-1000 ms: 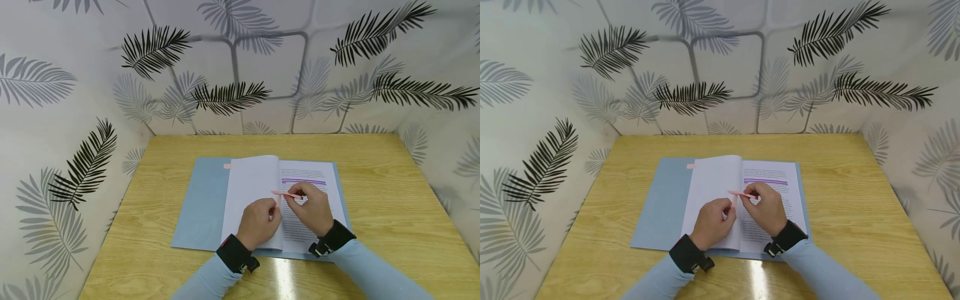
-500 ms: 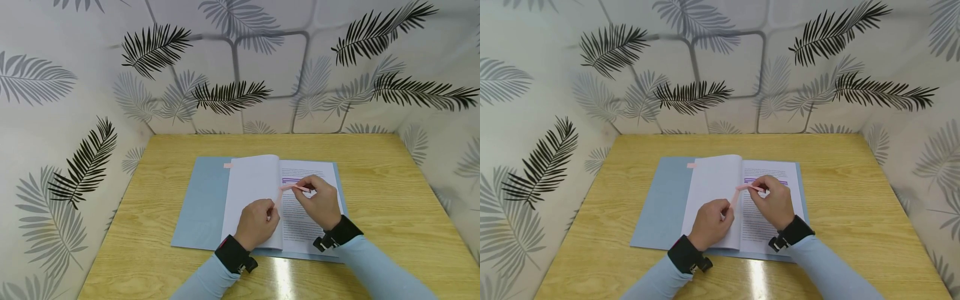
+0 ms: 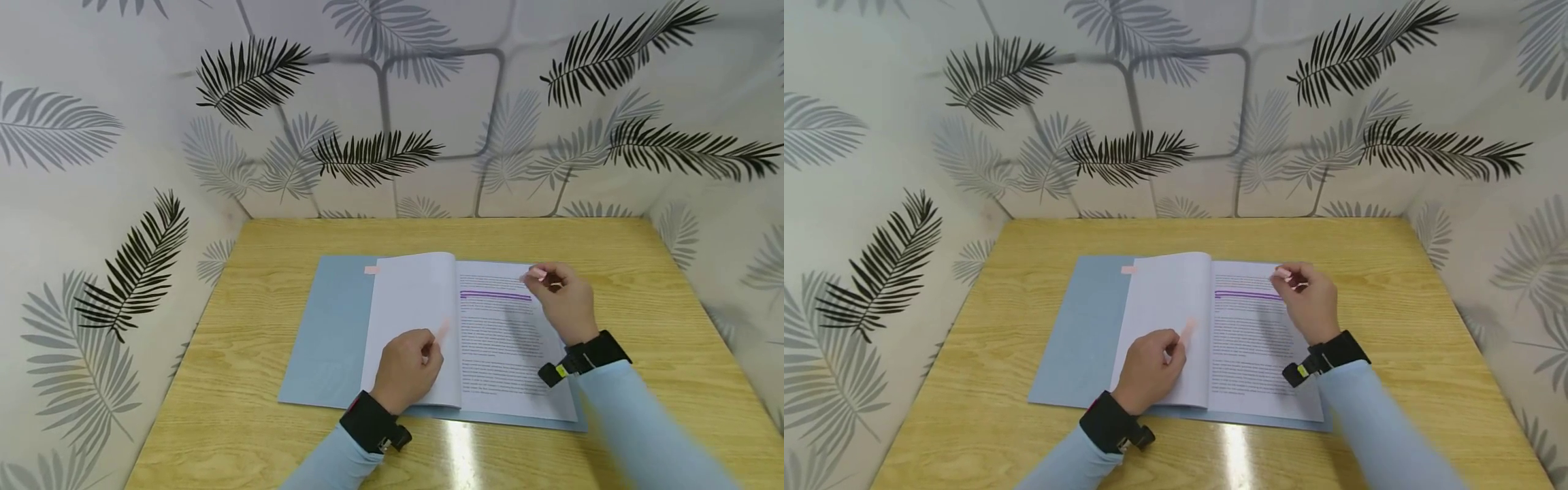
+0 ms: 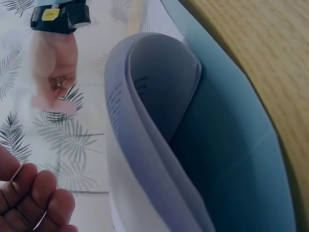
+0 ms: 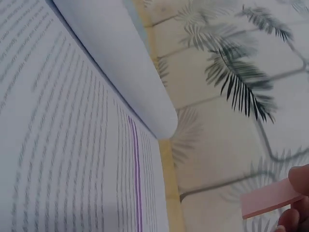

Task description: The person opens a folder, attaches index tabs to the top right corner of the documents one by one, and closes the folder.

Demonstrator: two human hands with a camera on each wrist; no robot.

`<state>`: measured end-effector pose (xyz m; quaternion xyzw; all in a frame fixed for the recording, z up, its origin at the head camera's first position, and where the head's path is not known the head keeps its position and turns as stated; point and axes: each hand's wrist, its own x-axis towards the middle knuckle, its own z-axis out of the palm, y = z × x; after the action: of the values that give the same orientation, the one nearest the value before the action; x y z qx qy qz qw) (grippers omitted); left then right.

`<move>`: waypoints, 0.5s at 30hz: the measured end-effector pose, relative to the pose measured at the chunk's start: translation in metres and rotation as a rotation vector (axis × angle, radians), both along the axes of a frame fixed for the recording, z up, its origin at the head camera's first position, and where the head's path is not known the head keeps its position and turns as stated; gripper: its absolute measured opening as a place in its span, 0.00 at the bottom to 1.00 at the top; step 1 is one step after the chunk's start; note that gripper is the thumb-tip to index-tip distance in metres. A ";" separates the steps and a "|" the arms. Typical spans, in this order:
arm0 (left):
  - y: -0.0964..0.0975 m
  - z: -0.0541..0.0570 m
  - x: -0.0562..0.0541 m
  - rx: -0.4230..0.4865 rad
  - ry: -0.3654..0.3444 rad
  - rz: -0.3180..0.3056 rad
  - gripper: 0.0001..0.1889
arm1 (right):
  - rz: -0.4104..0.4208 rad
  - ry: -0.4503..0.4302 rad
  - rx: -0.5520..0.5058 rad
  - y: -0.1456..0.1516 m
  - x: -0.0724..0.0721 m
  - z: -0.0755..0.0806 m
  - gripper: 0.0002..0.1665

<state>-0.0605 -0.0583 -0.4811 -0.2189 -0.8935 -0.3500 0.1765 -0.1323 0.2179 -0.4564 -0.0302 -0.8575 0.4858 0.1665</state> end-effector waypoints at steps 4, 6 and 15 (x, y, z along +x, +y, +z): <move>-0.006 -0.002 0.001 0.019 -0.008 0.018 0.10 | -0.119 -0.181 -0.153 0.036 -0.017 -0.003 0.21; -0.009 -0.003 0.001 0.026 -0.010 0.031 0.10 | -0.173 -0.227 -0.204 0.054 -0.028 -0.006 0.23; -0.013 -0.002 0.002 0.037 -0.042 0.045 0.09 | -0.281 -0.399 -0.493 0.100 -0.068 -0.018 0.44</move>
<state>-0.0588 -0.0709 -0.4833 -0.1881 -0.8952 -0.3667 0.1697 -0.2000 0.3176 -0.4744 -0.2816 -0.7177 0.6351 0.0482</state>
